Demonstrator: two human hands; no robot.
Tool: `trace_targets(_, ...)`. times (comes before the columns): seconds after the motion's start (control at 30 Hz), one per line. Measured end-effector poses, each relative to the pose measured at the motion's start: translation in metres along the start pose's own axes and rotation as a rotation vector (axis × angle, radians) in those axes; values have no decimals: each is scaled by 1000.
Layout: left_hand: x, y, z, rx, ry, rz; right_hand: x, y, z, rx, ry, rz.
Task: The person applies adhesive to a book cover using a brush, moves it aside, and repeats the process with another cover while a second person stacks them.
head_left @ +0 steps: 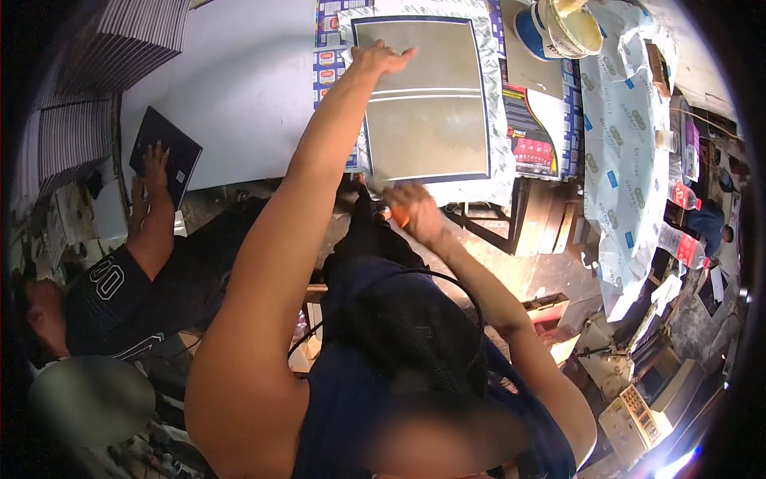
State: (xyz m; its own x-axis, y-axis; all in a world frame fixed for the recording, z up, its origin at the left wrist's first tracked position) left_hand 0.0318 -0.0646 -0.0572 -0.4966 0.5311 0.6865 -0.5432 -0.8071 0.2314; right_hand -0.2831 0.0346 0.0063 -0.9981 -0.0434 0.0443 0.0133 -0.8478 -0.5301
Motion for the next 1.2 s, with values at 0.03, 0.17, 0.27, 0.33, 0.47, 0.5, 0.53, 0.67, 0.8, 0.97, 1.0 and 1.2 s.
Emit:
trace_targets(0.03, 2, 1, 0, -5, -30, 1, -11, 12, 7, 45, 97, -13)
trace_targets(0.17, 0, 5, 3, -31, -102, -5, -91, 40, 87, 37, 418, -98)
trace_targets(0.27, 3, 7, 6, -36, -98, 3, -119, 68, 53, 145, 294, 68)
trace_targets(0.33, 6, 4, 6, -36, -91, 10, -101, 60, 20, 135, 75, 84)
trace_targets(0.47, 3, 1, 1, 4, -84, 9, -17, 35, 14, 20, -210, 90)
trace_targets(0.5, 0, 0, 1, 19, -82, 13, -1, 31, 21, 20, -251, 116)
trace_targets(0.53, -4, -1, 0, 22, -66, 15, 7, 29, 35, -22, -382, 134)
trace_targets(0.67, -7, 2, -2, 3, -93, 16, -31, 43, 128, -127, -89, 180)
trace_targets(0.8, 12, 13, 7, -34, -137, 7, -84, 105, 122, 192, 232, 118)
trace_targets(0.97, -4, 0, -4, -52, -36, 8, -56, 72, 61, 128, -353, 147)
trace_targets(1.0, -3, -1, -5, -45, -37, -15, -39, 65, 62, 126, -514, 121)
trace_targets(1.2, -34, -36, -35, 87, 601, -642, 57, 95, 172, -420, 19, -289)
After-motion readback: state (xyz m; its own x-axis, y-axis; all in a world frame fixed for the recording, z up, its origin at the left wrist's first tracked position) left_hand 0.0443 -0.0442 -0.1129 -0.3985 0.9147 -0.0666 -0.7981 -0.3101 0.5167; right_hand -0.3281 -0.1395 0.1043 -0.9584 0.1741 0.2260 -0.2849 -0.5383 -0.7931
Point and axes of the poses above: each hand's wrist, its own x-axis away from the middle knuckle, its own z-axis out of the back of the hand, y = z × x, the point moved 6 cm from there along -x, towards the middle knuckle, and after that the axes turned 5 degrees about -y, right-handed, at the moved point
